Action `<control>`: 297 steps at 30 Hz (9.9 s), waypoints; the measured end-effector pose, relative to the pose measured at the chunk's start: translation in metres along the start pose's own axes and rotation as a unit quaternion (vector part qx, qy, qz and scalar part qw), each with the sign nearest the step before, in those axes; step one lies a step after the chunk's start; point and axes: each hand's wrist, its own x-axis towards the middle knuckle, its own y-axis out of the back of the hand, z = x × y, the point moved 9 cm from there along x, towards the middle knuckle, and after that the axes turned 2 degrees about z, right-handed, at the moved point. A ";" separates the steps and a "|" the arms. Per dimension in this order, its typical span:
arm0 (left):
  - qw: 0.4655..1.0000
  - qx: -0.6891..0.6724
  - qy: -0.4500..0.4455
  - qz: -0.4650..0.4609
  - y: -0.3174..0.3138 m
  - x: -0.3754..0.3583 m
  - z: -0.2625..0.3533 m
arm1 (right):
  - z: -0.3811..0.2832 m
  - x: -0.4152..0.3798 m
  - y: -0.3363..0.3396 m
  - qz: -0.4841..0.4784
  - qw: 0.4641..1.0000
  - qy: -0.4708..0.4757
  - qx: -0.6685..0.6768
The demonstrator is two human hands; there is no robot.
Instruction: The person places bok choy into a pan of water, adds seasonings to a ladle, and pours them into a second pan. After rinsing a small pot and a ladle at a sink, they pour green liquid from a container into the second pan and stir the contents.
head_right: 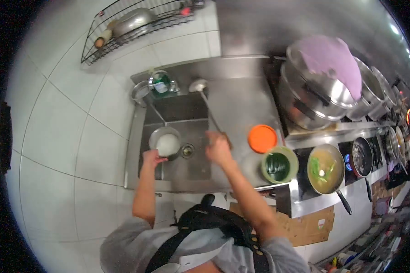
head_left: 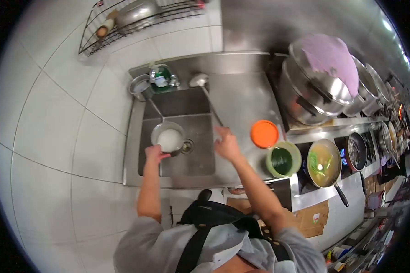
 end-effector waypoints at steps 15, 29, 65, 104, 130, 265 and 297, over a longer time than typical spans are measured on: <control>0.969 0.172 -0.023 -0.174 -0.042 -0.038 0.056 | -0.017 -0.050 0.007 -0.139 0.953 -0.270 0.001; 0.861 0.249 -0.028 -0.444 -0.156 -0.300 -0.033 | -0.153 -0.363 0.198 -0.112 0.916 -0.302 -0.240; 0.537 0.401 0.089 -0.737 -0.574 -0.976 -0.683 | 0.005 -0.840 0.582 0.465 0.474 -0.671 0.330; 0.888 0.152 -0.034 -0.433 -0.959 -0.895 -0.492 | 0.383 -0.665 1.025 -0.021 0.870 -0.485 0.083; 0.981 0.048 -0.027 -0.185 -0.905 -0.663 -0.416 | 0.493 -0.428 0.919 -0.246 0.829 -0.403 0.300; 0.735 0.635 -0.237 -0.032 -0.946 -0.686 -0.314 | 0.641 -0.415 0.837 -0.179 0.960 -0.135 -0.166; 0.712 0.643 -0.284 -0.009 -0.946 -0.680 -0.306 | 0.635 -0.398 0.831 -0.173 0.979 -0.087 -0.064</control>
